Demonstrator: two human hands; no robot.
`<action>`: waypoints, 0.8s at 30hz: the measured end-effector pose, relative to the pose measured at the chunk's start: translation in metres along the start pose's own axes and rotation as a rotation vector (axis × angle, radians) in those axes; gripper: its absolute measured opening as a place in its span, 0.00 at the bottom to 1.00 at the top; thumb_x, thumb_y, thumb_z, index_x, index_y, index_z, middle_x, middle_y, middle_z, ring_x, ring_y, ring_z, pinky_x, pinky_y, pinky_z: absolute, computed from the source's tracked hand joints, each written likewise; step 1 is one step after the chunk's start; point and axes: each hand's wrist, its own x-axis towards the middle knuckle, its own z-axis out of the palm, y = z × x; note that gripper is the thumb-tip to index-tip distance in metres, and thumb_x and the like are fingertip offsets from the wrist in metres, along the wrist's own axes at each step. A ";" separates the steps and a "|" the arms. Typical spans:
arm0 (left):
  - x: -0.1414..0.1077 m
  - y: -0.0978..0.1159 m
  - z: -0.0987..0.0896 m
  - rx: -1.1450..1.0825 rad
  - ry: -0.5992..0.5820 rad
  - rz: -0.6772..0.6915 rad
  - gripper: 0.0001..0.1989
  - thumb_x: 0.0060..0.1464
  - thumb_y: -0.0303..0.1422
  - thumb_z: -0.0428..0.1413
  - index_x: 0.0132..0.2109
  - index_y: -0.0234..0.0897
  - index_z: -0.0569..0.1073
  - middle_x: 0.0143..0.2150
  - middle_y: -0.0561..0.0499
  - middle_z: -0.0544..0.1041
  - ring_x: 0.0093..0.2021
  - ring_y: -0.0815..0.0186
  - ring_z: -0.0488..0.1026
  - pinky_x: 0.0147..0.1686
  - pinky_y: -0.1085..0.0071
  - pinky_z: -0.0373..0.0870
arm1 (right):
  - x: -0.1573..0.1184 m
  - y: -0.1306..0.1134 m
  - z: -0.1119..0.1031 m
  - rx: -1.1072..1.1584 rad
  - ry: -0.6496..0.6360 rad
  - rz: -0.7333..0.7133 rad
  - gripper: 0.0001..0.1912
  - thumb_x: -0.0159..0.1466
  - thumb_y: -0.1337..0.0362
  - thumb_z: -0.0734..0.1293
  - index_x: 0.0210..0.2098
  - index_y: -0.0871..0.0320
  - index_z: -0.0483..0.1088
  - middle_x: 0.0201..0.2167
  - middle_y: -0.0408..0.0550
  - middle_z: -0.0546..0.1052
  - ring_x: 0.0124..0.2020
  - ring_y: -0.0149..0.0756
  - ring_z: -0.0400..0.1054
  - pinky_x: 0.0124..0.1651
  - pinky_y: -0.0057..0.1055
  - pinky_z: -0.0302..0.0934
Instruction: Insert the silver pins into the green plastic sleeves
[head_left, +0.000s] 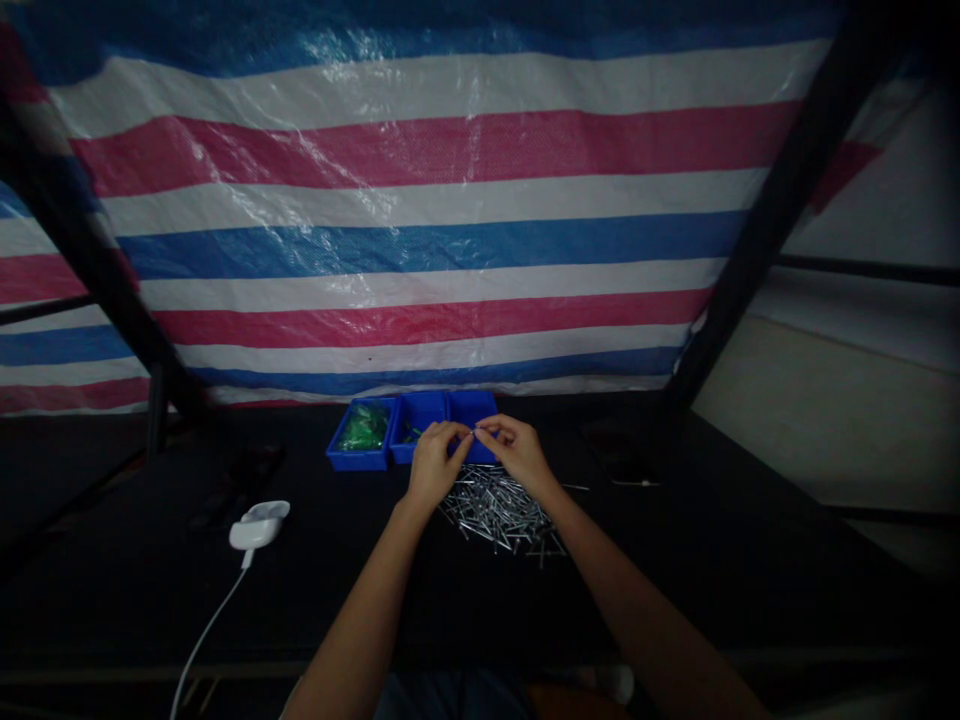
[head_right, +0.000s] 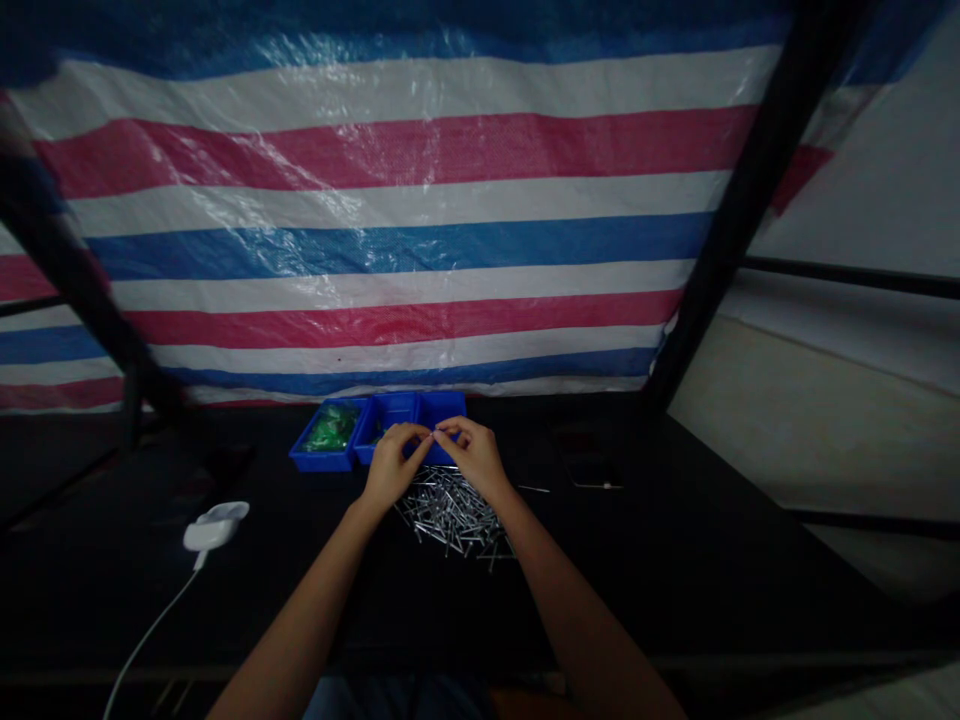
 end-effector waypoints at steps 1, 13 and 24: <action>0.000 0.000 0.000 -0.001 0.002 0.001 0.08 0.57 0.34 0.49 0.35 0.37 0.72 0.32 0.50 0.74 0.36 0.64 0.68 0.39 0.67 0.63 | 0.000 0.000 0.000 -0.009 0.001 0.002 0.15 0.55 0.54 0.65 0.34 0.61 0.72 0.27 0.47 0.74 0.19 0.26 0.60 0.20 0.23 0.53; 0.007 -0.016 0.000 -0.372 0.129 -0.212 0.12 0.49 0.40 0.57 0.31 0.33 0.75 0.27 0.50 0.73 0.27 0.69 0.66 0.29 0.73 0.63 | 0.004 -0.001 -0.005 0.102 -0.005 0.068 0.15 0.53 0.53 0.66 0.28 0.61 0.71 0.22 0.46 0.72 0.18 0.27 0.59 0.19 0.24 0.54; 0.009 -0.014 0.000 -0.681 0.146 -0.376 0.12 0.45 0.39 0.59 0.30 0.32 0.75 0.24 0.54 0.73 0.25 0.72 0.66 0.28 0.75 0.63 | -0.006 -0.001 0.009 0.187 -0.251 0.172 0.16 0.53 0.53 0.67 0.31 0.60 0.70 0.18 0.43 0.72 0.13 0.25 0.59 0.14 0.21 0.53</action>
